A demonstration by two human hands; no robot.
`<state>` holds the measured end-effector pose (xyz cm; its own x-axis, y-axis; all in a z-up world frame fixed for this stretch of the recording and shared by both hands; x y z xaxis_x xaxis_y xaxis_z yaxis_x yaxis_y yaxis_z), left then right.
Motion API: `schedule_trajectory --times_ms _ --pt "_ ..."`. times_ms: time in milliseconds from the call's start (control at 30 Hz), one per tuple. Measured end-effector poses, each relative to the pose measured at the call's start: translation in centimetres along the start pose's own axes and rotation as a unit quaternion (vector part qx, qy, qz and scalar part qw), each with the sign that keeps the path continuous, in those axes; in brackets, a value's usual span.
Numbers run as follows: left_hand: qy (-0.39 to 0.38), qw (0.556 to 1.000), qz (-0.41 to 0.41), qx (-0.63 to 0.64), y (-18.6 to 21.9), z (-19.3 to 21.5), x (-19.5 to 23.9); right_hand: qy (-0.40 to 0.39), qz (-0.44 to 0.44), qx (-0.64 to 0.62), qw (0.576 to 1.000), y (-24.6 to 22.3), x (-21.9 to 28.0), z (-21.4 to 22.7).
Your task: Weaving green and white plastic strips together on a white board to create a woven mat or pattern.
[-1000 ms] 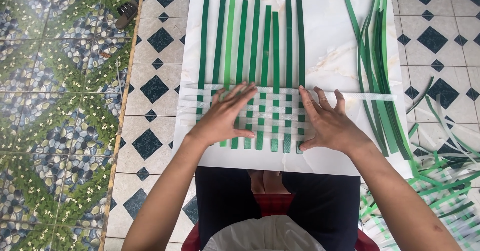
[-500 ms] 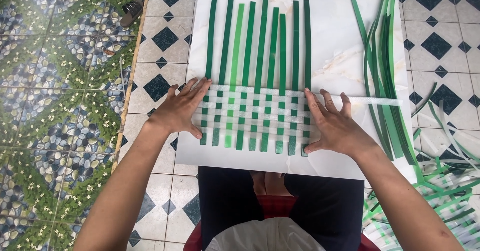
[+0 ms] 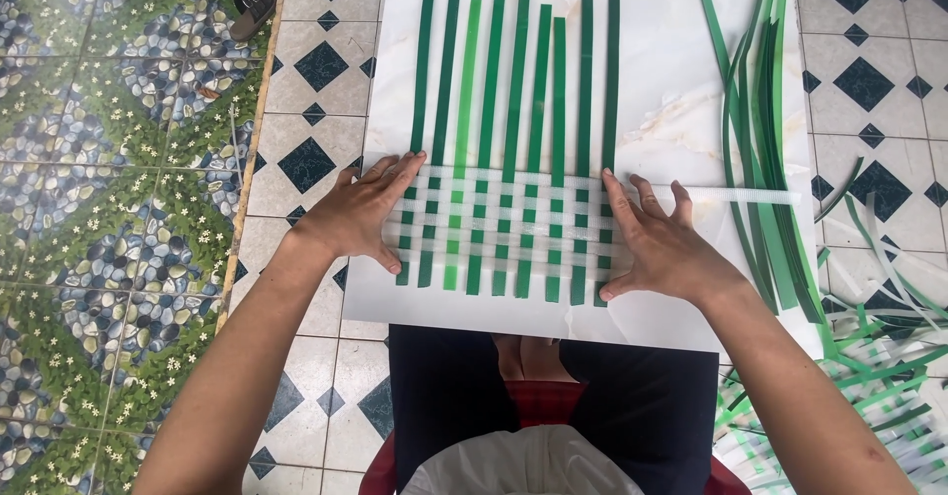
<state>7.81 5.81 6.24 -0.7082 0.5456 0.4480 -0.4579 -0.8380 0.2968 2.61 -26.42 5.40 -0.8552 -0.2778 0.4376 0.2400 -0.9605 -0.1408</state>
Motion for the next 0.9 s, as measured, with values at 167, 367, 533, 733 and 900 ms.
schedule_trajectory --times_ms 167,367,533,733,900 --pt "0.0 1.0 0.005 0.004 0.4 1.0 0.5 0.008 0.006 -0.034 0.999 0.4 0.5 0.6" --pt "0.024 1.0 -0.003 -0.01 0.0 0.6 1.0 0.051 0.027 -0.123 0.991 0.9 1.5 1.4" --pt "0.036 0.999 0.005 -0.009 -0.1 0.7 1.4 0.067 0.032 -0.158 0.985 1.3 2.3 2.0" --pt "0.061 0.998 0.008 -0.012 0.2 0.8 1.9 0.099 0.039 -0.176 0.979 1.9 3.3 1.8" --pt "0.181 0.977 -0.066 0.093 7.4 1.8 4.0 0.192 0.066 -0.311 0.929 0.4 6.2 -0.5"
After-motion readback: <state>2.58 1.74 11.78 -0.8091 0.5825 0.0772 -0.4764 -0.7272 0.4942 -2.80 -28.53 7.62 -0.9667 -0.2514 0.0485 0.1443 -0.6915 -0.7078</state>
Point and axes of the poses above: each hand's wrist, its own x-axis away from the middle knuckle, its own z-axis out of the back of the hand, y = z × x, the point moved 5 cm from there along -x, towards the middle knuckle, and after that the axes turned 3 degrees about -z, right-handed, at the moved point
